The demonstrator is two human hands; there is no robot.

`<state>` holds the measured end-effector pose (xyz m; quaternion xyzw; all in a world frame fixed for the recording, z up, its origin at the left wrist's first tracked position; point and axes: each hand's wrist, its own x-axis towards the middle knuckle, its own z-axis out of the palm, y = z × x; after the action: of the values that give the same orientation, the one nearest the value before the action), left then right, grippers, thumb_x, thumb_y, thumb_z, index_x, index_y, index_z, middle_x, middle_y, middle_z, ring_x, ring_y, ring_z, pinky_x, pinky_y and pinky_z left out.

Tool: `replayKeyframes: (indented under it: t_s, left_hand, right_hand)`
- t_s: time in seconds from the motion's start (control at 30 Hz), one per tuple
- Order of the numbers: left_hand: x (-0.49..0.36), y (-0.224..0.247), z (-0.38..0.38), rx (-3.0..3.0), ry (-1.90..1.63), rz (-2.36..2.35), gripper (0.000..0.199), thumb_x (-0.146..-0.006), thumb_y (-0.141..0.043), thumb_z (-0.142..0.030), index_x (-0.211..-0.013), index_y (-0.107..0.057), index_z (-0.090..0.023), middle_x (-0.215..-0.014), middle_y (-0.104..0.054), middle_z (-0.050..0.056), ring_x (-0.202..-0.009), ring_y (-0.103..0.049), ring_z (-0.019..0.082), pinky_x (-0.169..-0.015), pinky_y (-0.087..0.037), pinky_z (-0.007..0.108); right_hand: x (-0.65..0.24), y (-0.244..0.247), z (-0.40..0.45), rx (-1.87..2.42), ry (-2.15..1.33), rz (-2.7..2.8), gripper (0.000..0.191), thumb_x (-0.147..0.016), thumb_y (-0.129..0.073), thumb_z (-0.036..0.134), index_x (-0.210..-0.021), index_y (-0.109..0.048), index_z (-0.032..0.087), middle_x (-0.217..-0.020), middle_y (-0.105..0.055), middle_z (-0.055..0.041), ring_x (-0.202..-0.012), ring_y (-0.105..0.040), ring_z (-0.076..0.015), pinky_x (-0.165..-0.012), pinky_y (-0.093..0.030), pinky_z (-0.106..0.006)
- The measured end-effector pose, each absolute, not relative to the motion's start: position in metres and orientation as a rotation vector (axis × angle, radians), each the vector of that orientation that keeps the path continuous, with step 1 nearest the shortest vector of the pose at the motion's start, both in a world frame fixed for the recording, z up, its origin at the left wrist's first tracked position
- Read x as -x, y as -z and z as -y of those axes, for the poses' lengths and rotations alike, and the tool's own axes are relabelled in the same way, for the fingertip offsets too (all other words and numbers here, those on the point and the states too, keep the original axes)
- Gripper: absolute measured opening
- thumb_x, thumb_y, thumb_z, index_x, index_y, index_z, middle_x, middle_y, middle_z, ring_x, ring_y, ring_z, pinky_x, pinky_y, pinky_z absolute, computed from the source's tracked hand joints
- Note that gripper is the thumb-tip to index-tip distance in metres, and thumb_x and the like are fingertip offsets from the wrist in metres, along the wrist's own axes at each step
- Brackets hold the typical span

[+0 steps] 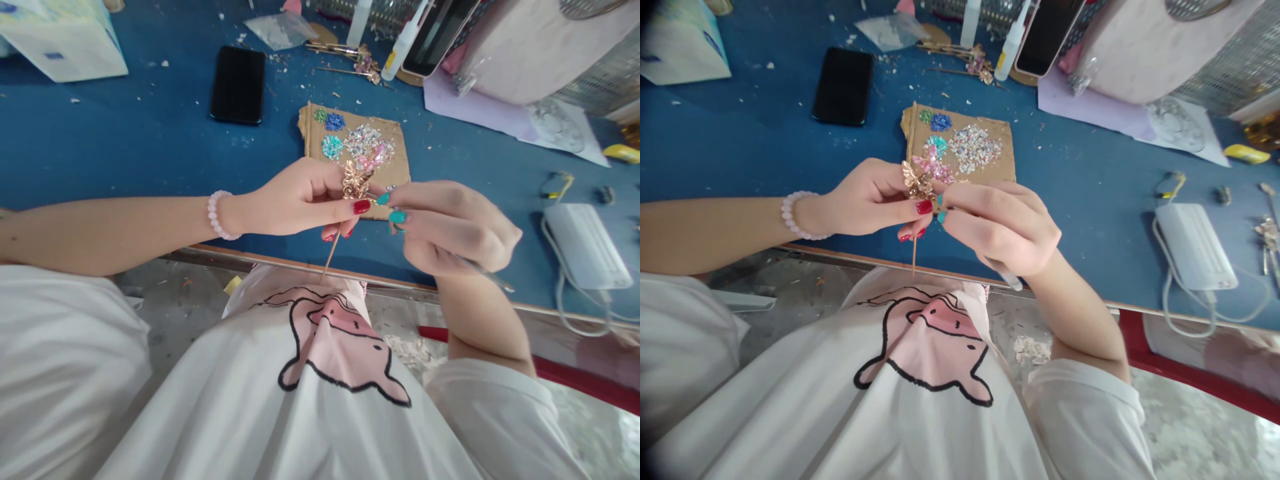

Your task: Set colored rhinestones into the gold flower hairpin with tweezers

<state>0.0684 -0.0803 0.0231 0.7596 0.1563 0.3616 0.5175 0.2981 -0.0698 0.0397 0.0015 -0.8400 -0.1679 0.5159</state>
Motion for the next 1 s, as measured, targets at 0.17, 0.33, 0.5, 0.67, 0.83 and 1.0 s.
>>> replayKeyframes:
  t_s: [0.17,0.33,0.5,0.67,0.83,1.0]
  left_hand:
    - [-0.069,-0.031,0.083,-1.788,-0.876,-0.34,0.053,-0.105,-0.067,-0.061,-0.08,-0.067,-0.014,-0.068,-0.067,-0.001,-0.051,-0.059,0.004,-0.054,-0.054,0.016]
    - [-0.07,-0.031,0.082,-1.795,-0.89,-0.376,0.058,-0.104,-0.065,-0.067,-0.078,-0.066,-0.015,-0.066,-0.065,-0.002,-0.049,-0.057,0.004,-0.051,-0.053,0.015]
    - [-0.07,-0.023,0.077,-1.817,-0.93,-0.412,0.057,-0.101,-0.065,-0.073,-0.095,-0.075,-0.017,-0.065,-0.063,-0.003,-0.052,-0.062,0.007,-0.054,-0.056,0.019]
    - [-0.069,-0.023,0.076,-1.824,-0.916,-0.445,0.06,-0.1,-0.065,-0.075,-0.108,-0.077,-0.017,-0.064,-0.064,-0.003,-0.053,-0.063,0.008,-0.054,-0.056,0.019]
    - [-0.069,-0.028,0.08,-1.822,-0.903,-0.456,0.062,-0.1,-0.065,-0.076,-0.083,-0.07,-0.016,-0.064,-0.067,0.0,-0.049,-0.058,0.006,-0.05,-0.053,0.017]
    - [-0.069,-0.03,0.08,-1.825,-0.891,-0.435,0.063,-0.101,-0.064,-0.074,-0.076,-0.066,-0.016,-0.064,-0.066,0.0,-0.049,-0.059,0.006,-0.05,-0.054,0.018]
  right_hand:
    - [-0.3,-0.04,0.072,0.038,0.393,2.048,0.016,-0.106,-0.056,0.017,-0.101,-0.07,0.024,-0.099,-0.083,0.0,-0.084,-0.08,-0.0082,-0.065,-0.064,-0.015]
    - [-0.298,-0.044,0.075,0.018,0.407,2.065,0.017,-0.107,-0.056,0.016,-0.095,-0.067,0.021,-0.091,-0.082,-0.0015,-0.082,-0.081,-0.0096,-0.059,-0.061,-0.016]
    - [-0.298,-0.044,0.078,0.087,0.415,2.084,0.016,-0.108,-0.056,0.018,-0.096,-0.067,0.022,-0.091,-0.083,-0.0015,-0.069,-0.075,-0.0089,-0.06,-0.063,-0.018]
    - [-0.294,-0.041,0.069,-0.024,0.447,1.98,0.019,-0.108,-0.055,0.019,-0.092,-0.066,0.022,-0.089,-0.08,0.0008,-0.081,-0.08,-0.0091,-0.06,-0.063,-0.014]
    - [-0.295,-0.039,0.062,-0.016,0.46,1.979,0.017,-0.108,-0.054,0.021,-0.099,-0.069,0.024,-0.096,-0.082,-0.0002,-0.079,-0.08,-0.0092,-0.067,-0.066,-0.015]
    - [-0.298,-0.036,0.061,0.01,0.503,1.97,0.015,-0.107,-0.056,0.025,-0.102,-0.071,0.026,-0.098,-0.083,0.001,-0.066,-0.074,-0.0075,-0.059,-0.063,-0.015]
